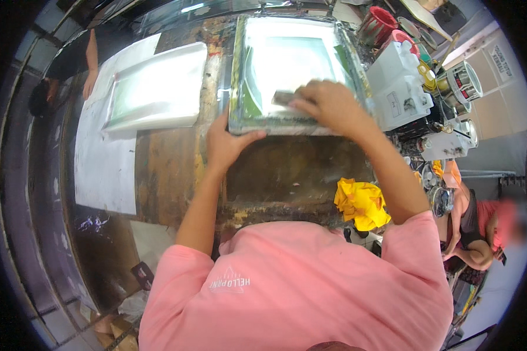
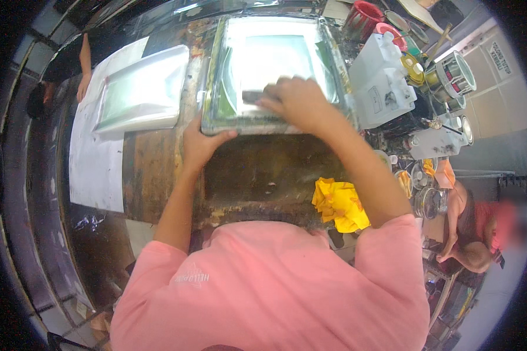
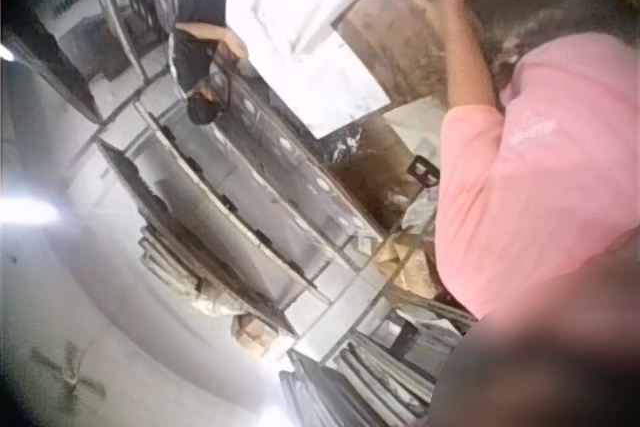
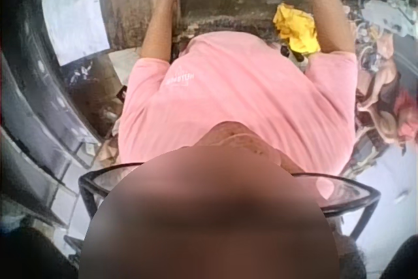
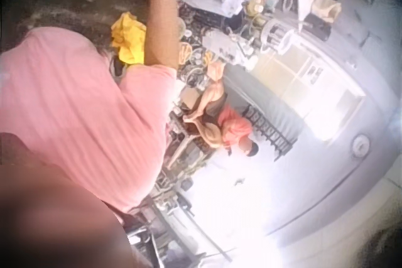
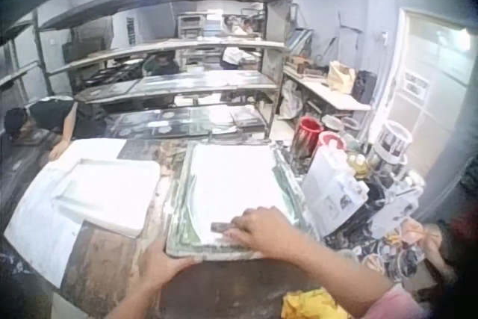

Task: The person repeatedly uses a squeegee to pull white ink across a screen-printing frame with a flower stencil, then lifts the frame to reveal the printed fabric below. The process is repeated multiple times on the same area.

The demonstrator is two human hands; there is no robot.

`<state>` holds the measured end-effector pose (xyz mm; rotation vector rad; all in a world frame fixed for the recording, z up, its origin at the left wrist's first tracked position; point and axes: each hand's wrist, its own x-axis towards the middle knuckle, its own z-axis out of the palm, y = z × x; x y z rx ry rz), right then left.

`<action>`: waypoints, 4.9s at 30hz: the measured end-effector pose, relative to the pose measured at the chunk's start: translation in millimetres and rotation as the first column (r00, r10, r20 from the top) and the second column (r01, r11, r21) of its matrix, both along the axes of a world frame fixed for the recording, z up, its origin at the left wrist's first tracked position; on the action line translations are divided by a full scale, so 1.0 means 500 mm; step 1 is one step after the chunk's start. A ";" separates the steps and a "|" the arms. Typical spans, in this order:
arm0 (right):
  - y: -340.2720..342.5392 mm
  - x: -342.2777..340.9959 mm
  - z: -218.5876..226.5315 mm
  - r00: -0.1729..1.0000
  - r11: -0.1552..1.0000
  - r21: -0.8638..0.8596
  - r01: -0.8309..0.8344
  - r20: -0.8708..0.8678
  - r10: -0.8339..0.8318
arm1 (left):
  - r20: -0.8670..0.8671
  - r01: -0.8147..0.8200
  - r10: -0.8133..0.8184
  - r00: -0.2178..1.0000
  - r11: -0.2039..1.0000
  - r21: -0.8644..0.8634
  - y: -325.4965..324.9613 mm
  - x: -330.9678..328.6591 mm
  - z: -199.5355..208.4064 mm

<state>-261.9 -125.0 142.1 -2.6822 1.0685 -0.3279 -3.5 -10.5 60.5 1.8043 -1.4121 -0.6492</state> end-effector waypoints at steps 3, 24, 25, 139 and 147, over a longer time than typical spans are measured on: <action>0.048 -0.004 -0.071 0.998 0.995 0.093 -0.036 0.062 0.030 | 0.452 -0.044 0.047 0.891 0.999 -0.018 0.014 -0.001 -0.067; -0.464 0.135 -0.170 0.996 0.981 -0.172 0.084 0.010 -0.083 | 0.287 0.043 0.028 0.958 0.970 -0.239 0.012 0.018 -0.122; -0.439 0.128 -0.183 0.996 0.975 -0.207 0.082 0.038 -0.075 | 0.312 0.050 0.029 0.950 0.969 -0.244 0.013 0.018 -0.123; -0.179 0.104 0.332 0.952 0.790 -0.550 0.271 0.273 -0.136 | 0.562 0.612 -0.497 0.662 0.791 -0.022 -0.132 -0.316 -0.111; -0.202 0.105 0.335 0.953 0.754 -0.594 0.280 0.268 -0.143 | 0.538 0.632 -0.501 0.678 0.771 -0.078 -0.127 -0.325 -0.111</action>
